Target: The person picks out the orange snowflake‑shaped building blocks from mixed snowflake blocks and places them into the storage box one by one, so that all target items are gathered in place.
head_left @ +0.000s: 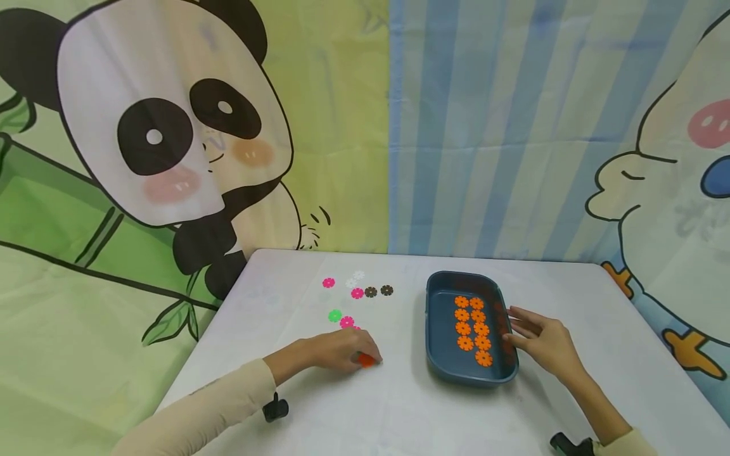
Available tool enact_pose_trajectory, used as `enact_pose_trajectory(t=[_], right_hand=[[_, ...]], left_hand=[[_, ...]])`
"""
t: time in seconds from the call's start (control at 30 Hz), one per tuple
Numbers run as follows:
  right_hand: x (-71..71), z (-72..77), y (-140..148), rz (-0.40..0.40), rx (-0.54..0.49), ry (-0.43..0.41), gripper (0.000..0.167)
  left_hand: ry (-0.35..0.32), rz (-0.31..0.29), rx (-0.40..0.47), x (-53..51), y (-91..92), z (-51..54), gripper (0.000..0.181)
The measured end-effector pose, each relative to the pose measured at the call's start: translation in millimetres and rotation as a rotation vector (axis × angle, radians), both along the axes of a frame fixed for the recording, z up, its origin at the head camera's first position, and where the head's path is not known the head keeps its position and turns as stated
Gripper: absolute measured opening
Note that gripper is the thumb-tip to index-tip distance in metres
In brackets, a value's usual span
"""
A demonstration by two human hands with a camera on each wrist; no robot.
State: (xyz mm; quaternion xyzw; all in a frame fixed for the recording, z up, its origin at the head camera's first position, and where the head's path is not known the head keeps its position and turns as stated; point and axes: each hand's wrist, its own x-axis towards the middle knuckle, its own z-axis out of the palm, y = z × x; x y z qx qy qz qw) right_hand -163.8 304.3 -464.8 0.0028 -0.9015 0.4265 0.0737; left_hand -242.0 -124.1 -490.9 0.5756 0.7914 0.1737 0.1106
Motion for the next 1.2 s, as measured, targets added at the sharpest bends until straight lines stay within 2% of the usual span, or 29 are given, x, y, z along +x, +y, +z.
enact_pose_trajectory(t=[0.17, 0.3, 0.57, 0.63, 0.77, 0.87, 1.0, 1.2], right_hand=[[0.7, 0.8, -0.6, -0.004, -0.005, -0.008, 0.066], [1.2, 1.0, -0.7, -0.002, -0.011, -0.012, 0.066], [0.9, 0.2, -0.8, -0.002, -0.011, -0.009, 0.066], [1.2, 0.0, -0.7, -0.001, -0.014, -0.008, 0.066], [1.0, -1.0, 0.7, -0.005, -0.009, -0.004, 0.065], [1.0, -2.5, 2.5, -0.007, 0.000, 0.002, 0.065], [1.4, -2.7, 2.5, -0.006, 0.002, 0.000, 0.065], [0.8, -1.3, -0.1, -0.004, -0.002, -0.008, 0.065]], left_hand=[[0.004, -0.031, -0.006, -1.4, -0.9, 3.8, 0.033], [0.035, -0.048, -0.002, -1.2, -1.7, 6.4, 0.031], [0.042, -0.019, -0.009, -1.0, -0.3, 8.4, 0.027], [0.064, -0.012, -0.018, -0.9, 0.6, 9.0, 0.026], [0.163, -0.023, -0.018, -1.8, 2.5, 8.8, 0.025], [0.211, -0.032, 0.001, -2.3, 3.2, 5.5, 0.023], [0.252, -0.040, 0.003, -1.0, 3.2, 3.8, 0.018], [0.297, -0.062, -0.036, -1.4, 1.3, 10.8, 0.021]])
